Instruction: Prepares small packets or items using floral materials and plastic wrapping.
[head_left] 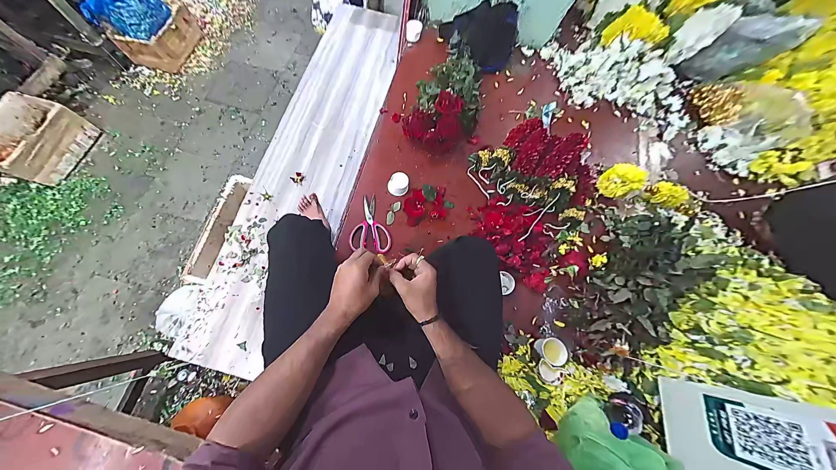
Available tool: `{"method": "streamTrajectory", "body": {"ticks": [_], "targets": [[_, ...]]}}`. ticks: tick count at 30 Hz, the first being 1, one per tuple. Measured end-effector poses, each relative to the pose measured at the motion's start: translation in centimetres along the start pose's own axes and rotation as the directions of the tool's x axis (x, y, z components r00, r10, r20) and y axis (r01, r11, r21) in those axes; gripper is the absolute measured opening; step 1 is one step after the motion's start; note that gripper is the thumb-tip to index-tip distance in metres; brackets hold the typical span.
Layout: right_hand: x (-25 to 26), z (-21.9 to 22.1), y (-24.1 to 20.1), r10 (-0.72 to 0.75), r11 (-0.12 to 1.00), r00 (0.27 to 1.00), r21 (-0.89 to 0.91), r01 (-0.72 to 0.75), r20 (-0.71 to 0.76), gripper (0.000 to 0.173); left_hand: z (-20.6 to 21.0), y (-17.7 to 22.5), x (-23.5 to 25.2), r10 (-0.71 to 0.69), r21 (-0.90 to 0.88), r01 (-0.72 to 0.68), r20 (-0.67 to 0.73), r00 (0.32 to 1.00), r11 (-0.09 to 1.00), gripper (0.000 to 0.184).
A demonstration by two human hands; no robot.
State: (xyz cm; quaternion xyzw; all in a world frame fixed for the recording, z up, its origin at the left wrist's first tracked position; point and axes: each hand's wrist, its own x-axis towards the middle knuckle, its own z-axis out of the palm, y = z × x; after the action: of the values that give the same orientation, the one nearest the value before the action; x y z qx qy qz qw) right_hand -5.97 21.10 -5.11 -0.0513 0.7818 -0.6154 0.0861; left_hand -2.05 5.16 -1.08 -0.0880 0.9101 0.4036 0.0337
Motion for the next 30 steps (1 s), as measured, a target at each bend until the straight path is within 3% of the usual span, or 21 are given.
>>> {"method": "streamTrajectory", "body": {"ticks": [5, 8, 11, 13, 18, 25, 28, 30], "targets": [[0.0, 0.3, -0.1, -0.117, 0.974, 0.993, -0.190, 0.120, 0.030, 0.015, -0.1, 0.3, 0.2, 0.030, 0.080, -0.031, 0.017, 0.999, 0.996, 0.021], [-0.1, 0.4, 0.3, -0.210, 0.961, 0.977, -0.172, 0.214, 0.046, 0.012, -0.3, 0.1, 0.4, 0.057, 0.071, -0.060, 0.050, 0.997, 0.996, 0.023], [-0.1, 0.6, 0.4, -0.212, 0.964, 0.977, -0.157, 0.215, 0.033, 0.011, -0.3, 0.5, 0.4, 0.019, 0.077, -0.024, 0.072, 0.997, 0.997, 0.025], [-0.1, 0.9, 0.3, -0.205, 0.966, 0.979, -0.160, 0.205, 0.015, 0.010, 0.2, 0.7, 0.4, -0.007, 0.077, 0.007, 0.007, 1.000, 0.997, 0.026], [0.2, 2.0, 0.0, -0.208, 0.974, 0.978, -0.097, 0.206, -0.016, 0.011, 1.2, 0.8, 0.2, -0.063, 0.064, 0.074, -0.166, 0.984, 0.995, 0.025], [-0.1, 2.1, 0.1, -0.133, 0.991, 0.991, -0.007, 0.133, -0.015, 0.011, 1.5, 0.9, 0.4, -0.213, -0.031, 0.210, -0.164, 0.963, 0.977, 0.024], [0.2, 1.6, -0.1, -0.101, 0.989, 0.995, 0.110, 0.103, -0.018, 0.009, 1.0, 0.6, 0.9, -0.157, -0.125, 0.140, -0.141, 0.977, 0.982, 0.021], [0.6, 1.0, -0.4, -0.063, 0.975, 0.998, 0.211, 0.065, -0.016, 0.008, 0.4, 0.2, 1.3, -0.055, -0.074, 0.048, -0.103, 0.993, 0.996, 0.021]]}}
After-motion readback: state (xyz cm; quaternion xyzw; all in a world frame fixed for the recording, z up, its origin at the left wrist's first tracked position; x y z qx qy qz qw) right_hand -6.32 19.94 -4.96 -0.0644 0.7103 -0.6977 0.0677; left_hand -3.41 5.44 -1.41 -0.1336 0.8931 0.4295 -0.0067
